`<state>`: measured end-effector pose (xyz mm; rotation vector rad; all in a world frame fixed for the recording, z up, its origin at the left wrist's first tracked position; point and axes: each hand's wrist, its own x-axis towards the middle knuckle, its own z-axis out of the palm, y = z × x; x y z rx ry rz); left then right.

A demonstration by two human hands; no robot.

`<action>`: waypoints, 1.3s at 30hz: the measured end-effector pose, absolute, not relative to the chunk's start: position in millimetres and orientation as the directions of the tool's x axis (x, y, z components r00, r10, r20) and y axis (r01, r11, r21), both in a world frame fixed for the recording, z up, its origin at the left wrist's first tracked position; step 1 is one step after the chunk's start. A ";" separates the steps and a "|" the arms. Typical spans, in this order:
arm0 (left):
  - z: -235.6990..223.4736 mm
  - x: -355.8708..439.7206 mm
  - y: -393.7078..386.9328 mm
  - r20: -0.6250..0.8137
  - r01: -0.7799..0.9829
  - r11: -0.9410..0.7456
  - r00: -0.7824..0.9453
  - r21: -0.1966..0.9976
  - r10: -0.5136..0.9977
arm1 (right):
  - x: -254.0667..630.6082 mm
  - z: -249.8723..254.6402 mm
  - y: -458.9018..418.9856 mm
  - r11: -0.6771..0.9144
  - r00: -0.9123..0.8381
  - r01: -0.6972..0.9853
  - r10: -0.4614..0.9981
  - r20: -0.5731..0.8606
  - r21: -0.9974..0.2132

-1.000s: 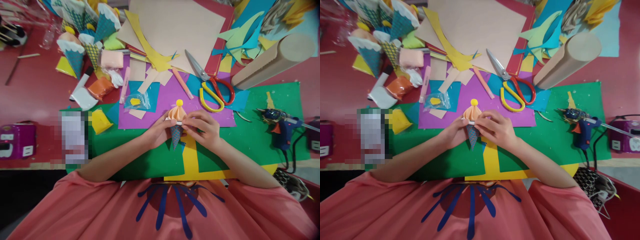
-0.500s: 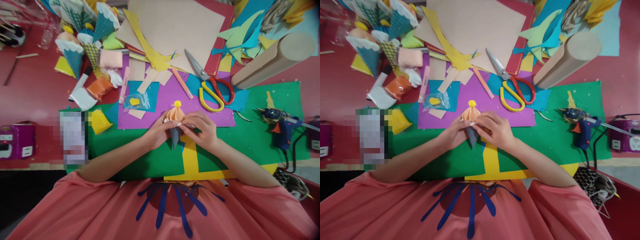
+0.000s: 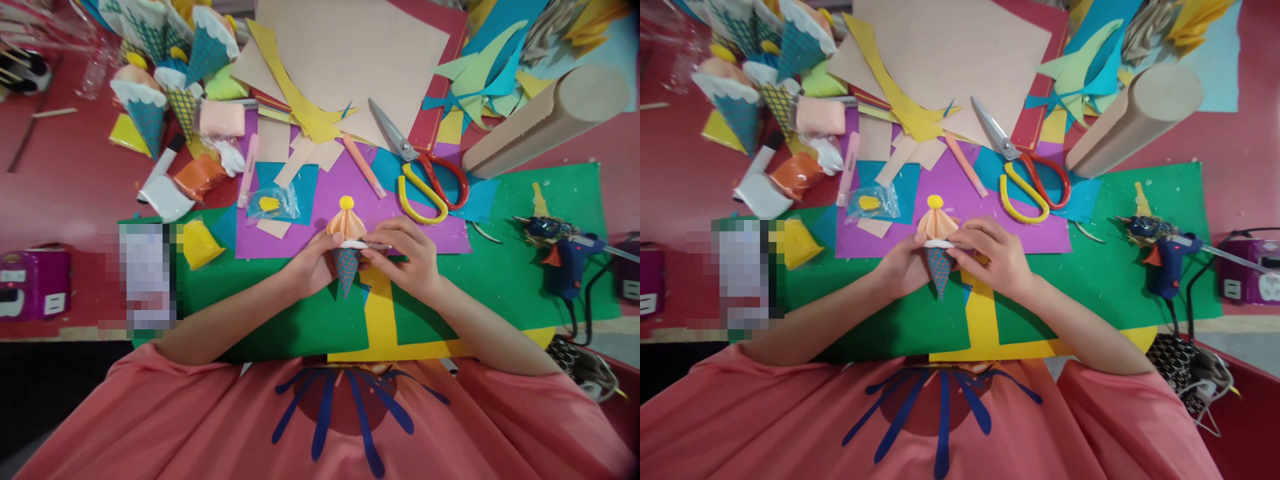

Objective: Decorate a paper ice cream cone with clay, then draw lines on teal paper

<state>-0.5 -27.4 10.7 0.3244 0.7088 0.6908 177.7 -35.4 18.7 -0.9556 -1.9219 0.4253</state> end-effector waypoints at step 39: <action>13.4 -0.5 -28.5 -0.396 -0.442 0.592 0.460 0.673 0.794 | 179.9 23.8 -34.1 0.574 -0.319 0.391 0.818 0.478 -0.720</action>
